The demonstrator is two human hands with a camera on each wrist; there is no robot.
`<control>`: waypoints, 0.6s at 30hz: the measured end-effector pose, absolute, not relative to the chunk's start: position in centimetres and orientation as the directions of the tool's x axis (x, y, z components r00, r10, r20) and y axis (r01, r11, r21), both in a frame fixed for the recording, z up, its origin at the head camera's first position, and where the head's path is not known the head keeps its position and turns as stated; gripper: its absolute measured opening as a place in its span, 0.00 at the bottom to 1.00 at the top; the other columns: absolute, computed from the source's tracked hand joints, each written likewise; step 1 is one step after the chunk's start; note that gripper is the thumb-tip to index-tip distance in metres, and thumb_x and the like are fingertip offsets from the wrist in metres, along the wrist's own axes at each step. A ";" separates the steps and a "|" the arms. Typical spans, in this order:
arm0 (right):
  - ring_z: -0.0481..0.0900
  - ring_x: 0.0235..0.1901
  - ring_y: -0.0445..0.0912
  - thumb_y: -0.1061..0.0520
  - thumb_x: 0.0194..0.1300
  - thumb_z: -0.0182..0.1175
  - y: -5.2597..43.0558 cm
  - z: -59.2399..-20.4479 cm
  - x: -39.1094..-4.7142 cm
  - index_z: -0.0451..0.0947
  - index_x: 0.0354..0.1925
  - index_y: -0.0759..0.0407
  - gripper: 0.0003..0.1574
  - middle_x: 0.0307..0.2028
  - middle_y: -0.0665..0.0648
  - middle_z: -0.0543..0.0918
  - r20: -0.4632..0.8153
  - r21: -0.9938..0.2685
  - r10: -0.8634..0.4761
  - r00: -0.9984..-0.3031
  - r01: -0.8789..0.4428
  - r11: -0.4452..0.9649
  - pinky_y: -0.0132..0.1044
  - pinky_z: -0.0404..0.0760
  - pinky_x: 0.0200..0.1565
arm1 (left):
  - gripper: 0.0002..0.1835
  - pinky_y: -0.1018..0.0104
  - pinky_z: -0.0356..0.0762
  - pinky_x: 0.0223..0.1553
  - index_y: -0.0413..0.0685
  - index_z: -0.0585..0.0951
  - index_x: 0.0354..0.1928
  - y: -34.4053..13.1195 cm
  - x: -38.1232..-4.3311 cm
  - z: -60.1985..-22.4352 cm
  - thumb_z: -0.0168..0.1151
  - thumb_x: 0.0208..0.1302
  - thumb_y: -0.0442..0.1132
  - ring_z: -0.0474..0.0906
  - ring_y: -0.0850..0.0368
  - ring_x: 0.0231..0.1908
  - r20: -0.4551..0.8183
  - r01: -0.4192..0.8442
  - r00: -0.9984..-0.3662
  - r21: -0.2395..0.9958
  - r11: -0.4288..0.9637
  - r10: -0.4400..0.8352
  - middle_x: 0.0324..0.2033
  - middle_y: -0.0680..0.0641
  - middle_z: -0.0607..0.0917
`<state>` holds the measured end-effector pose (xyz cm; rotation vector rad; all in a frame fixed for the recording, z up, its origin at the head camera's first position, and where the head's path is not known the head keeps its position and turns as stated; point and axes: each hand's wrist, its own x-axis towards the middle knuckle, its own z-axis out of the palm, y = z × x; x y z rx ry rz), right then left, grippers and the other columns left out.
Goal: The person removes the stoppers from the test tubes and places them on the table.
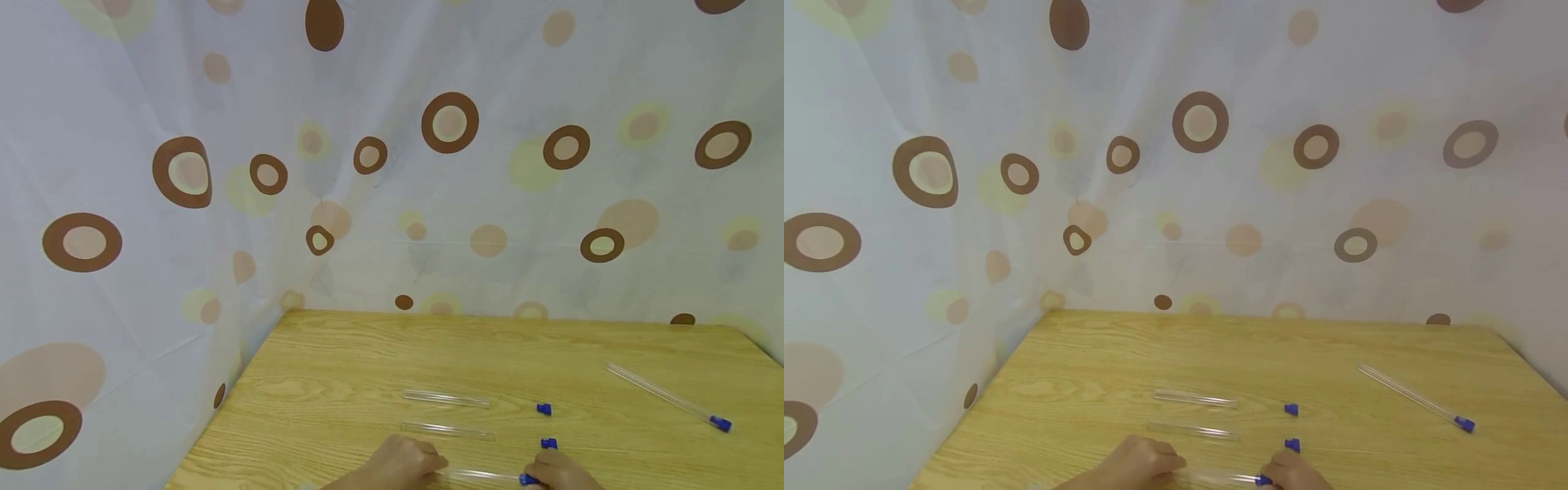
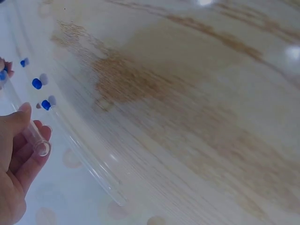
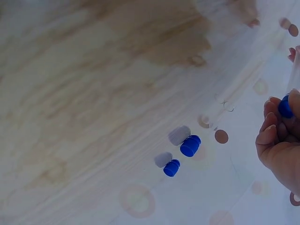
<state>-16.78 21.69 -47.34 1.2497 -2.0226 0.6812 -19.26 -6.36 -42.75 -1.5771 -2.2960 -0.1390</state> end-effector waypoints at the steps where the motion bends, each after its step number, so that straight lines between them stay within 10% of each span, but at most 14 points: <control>1: 0.58 0.24 0.27 0.53 0.66 0.56 21.7 -47.2 -16.8 0.78 0.21 0.65 0.21 0.18 0.45 0.67 0.759 -0.090 -0.562 -0.328 -0.909 0.408 0.12 0.55 0.24 | 0.07 0.94 0.67 0.29 0.51 0.85 0.33 -6.4 -19.2 -42.7 0.70 0.49 0.37 0.81 0.74 0.26 0.343 0.917 -0.322 -0.118 0.381 0.883 0.26 0.58 0.86; 18: 0.58 0.25 0.31 0.47 0.68 0.51 22.2 -46.4 -17.1 0.77 0.24 0.61 0.23 0.22 0.45 0.68 0.776 -0.007 -0.550 -0.308 -0.876 0.481 0.16 0.55 0.25 | 0.05 0.93 0.67 0.27 0.53 0.84 0.27 -5.9 -19.7 -42.3 0.71 0.46 0.41 0.78 0.75 0.23 0.400 0.903 -0.318 -0.148 0.403 0.859 0.22 0.59 0.84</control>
